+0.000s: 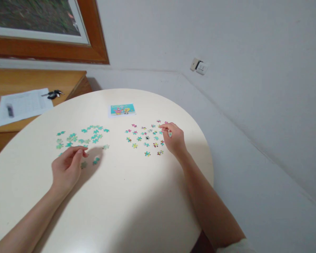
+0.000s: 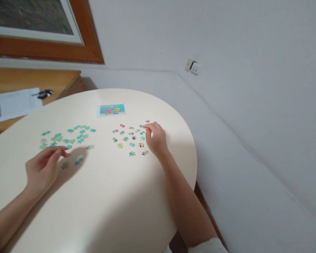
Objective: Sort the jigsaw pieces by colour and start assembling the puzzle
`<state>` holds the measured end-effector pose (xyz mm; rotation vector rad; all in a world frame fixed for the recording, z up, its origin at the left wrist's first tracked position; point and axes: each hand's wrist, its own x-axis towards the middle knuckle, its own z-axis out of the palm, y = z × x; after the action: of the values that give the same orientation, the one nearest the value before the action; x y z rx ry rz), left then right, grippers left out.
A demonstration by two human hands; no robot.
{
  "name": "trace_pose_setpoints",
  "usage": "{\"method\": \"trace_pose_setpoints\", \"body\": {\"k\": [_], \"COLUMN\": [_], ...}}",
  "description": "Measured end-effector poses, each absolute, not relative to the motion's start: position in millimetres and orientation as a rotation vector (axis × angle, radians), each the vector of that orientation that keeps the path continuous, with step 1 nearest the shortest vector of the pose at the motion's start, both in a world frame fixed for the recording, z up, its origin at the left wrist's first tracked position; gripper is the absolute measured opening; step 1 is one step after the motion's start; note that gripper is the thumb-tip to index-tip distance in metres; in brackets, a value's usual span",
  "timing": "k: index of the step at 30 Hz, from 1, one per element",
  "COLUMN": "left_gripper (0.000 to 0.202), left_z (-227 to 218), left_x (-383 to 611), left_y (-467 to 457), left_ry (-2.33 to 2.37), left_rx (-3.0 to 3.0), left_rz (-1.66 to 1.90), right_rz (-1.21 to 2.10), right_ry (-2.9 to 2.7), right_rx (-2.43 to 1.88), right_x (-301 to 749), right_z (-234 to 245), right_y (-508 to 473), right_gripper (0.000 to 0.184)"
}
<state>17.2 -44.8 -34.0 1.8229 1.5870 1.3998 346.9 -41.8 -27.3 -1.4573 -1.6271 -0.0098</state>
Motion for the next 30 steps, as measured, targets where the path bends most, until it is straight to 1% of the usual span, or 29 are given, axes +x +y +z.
{"method": "trace_pose_setpoints", "body": {"k": [5, 8, 12, 16, 25, 30], "left_gripper": [0.017, 0.017, 0.017, 0.017, 0.016, 0.018], "left_z": [-27.5, -28.3, -30.2, -31.3, -28.0, -26.1], "left_x": [20.0, 19.3, 18.4, 17.9, 19.1, 19.9], "left_y": [-48.1, -48.0, -47.1, -46.9, -48.5, -48.1], "left_ry": [1.561, 1.555, 1.546, 1.538, 1.536, 1.541], "left_rx": [1.727, 1.706, 1.705, 1.708, 1.672, 1.675], "left_rz": [1.445, 1.433, 1.421, 1.411, 1.399, 1.387], "right_rz": [0.051, 0.165, 0.356, 0.447, 0.503, 0.479], "right_ry": [-1.638, -1.712, -1.869, -1.922, -1.968, -1.972], "right_rx": [-1.513, -1.574, -1.702, -1.785, -1.787, -1.816], "right_x": [345.6, 345.7, 346.1, 349.8, 357.6, 357.9], "right_z": [-24.4, -27.0, -31.7, -33.1, -35.4, -37.8], "right_y": [-43.0, -42.6, -42.9, -44.1, -46.7, -45.6], "right_gripper": [0.025, 0.023, 0.014, 0.006, 0.015, 0.011]}}
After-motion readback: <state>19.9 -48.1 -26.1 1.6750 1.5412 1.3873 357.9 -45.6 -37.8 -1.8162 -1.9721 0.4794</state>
